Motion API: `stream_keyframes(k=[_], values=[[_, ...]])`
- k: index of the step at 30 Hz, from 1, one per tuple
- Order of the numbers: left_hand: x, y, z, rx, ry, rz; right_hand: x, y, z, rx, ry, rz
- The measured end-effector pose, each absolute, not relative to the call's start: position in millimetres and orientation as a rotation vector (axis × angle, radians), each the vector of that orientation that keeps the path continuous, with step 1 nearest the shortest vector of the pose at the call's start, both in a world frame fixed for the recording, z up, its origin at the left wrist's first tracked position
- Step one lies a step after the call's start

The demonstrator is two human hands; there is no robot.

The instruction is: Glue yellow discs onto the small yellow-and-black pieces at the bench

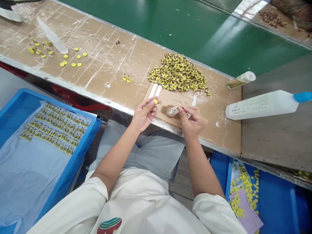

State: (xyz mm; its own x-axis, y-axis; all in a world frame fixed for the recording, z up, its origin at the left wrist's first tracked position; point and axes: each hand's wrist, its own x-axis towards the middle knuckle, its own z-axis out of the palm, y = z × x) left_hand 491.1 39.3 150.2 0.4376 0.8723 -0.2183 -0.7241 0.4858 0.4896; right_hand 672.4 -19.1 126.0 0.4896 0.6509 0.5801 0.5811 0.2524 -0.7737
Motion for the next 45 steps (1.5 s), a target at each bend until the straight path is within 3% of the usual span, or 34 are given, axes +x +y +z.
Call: stream_keyframes(k=[21, 26, 33, 45], values=[[490, 39, 149, 0.36, 0.474, 1.016, 677, -22, 129, -1.524, -1.305, -0.023], [488, 35, 151, 0.353, 0.462, 1.013, 673, -22, 132, -1.456, -1.103, 0.081], [486, 21, 162, 0.296, 0.538, 0.928, 660, -30, 156, -1.372, -0.774, 0.277], [491, -3, 174, 0.368, 0.503, 0.803, 613, -47, 195, -1.309, -0.888, 0.357]])
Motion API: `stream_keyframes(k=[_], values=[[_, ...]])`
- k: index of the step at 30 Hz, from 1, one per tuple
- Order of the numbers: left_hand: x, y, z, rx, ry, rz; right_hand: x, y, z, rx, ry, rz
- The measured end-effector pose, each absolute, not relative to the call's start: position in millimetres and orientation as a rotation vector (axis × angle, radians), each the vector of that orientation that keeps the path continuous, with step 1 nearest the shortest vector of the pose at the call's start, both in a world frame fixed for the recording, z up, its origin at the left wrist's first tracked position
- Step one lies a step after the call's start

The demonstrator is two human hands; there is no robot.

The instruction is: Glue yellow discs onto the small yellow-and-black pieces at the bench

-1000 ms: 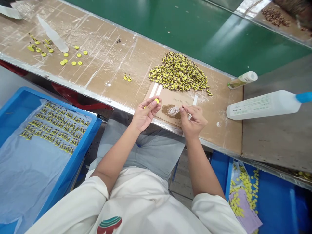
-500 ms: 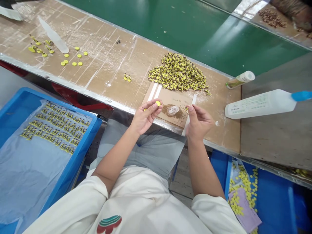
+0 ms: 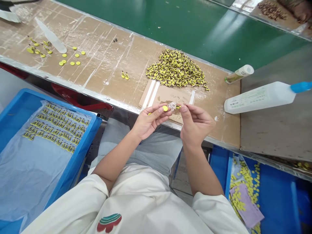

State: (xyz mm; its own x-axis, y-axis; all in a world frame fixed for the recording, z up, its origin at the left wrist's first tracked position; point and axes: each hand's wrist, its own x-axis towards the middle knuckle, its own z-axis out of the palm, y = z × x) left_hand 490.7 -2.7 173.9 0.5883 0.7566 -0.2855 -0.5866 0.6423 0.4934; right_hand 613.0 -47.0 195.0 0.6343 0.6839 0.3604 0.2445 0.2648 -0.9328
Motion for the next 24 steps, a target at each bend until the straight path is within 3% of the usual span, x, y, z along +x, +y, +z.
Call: stream_keyframes(k=[24], values=[[493.0, -7.0, 173.8, 0.417, 0.499, 0.777, 607.2, -52.7, 187.6, -1.375, -0.957, 0.24]])
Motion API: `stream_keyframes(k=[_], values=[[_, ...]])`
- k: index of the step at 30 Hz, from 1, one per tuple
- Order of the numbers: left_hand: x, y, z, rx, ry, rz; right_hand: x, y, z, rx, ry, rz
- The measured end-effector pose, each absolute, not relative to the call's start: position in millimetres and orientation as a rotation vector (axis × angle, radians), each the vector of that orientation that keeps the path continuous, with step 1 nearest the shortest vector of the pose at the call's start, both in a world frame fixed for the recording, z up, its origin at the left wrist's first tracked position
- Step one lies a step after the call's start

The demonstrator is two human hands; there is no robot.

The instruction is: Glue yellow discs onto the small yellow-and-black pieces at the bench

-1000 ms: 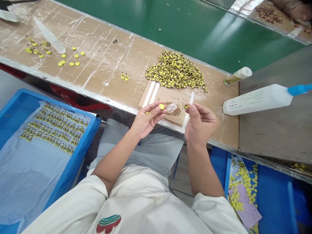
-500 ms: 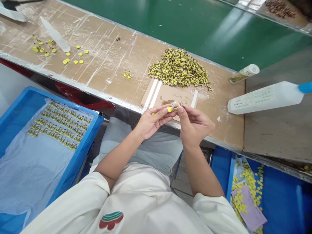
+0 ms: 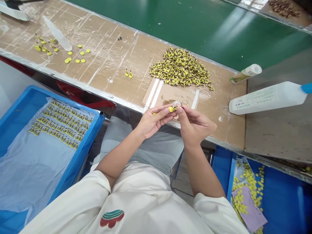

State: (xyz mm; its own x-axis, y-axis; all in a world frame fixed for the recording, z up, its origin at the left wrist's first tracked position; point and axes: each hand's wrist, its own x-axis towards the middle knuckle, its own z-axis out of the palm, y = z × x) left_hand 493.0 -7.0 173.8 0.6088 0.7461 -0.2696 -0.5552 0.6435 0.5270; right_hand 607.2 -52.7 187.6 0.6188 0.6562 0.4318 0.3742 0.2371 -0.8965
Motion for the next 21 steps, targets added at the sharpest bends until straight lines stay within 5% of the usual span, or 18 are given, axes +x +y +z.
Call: stream_keyframes(k=[21], values=[[490.7, -8.5, 173.1, 0.408, 0.493, 0.776, 607.6, -53.1, 186.9, -1.352, -1.073, 0.171]])
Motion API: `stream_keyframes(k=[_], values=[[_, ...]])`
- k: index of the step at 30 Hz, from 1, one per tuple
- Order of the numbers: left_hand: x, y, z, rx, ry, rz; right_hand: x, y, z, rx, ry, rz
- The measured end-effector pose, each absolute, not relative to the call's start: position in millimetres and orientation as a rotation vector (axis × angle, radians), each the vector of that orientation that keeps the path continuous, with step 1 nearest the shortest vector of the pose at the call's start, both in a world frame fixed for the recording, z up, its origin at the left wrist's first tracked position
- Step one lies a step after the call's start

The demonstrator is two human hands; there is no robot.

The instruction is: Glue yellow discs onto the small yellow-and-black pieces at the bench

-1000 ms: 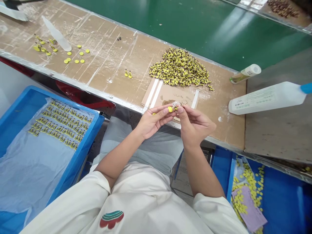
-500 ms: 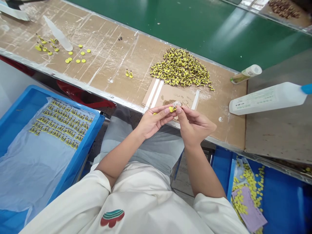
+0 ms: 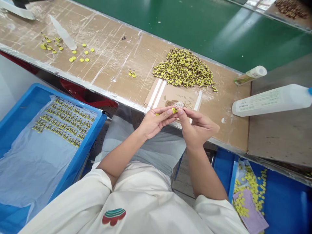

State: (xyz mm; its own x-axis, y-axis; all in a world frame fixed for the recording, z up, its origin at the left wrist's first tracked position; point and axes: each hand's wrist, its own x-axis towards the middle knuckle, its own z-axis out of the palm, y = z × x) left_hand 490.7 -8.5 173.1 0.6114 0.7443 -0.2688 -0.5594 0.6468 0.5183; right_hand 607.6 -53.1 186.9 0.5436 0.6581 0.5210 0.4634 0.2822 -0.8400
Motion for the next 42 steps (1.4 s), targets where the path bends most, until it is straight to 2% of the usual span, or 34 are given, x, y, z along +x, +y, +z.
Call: stream_keyframes(k=[23, 32, 42], values=[[483, -24, 184, 0.593, 0.694, 0.949, 599, -47, 187, -1.431, -1.082, 0.215], [472, -24, 189, 0.602, 0.732, 1.026, 591, -39, 184, -1.329, -0.96, 0.483], [453, -22, 194, 0.659, 0.841, 1.142, 564, -26, 177, -1.285, -0.887, 0.558]])
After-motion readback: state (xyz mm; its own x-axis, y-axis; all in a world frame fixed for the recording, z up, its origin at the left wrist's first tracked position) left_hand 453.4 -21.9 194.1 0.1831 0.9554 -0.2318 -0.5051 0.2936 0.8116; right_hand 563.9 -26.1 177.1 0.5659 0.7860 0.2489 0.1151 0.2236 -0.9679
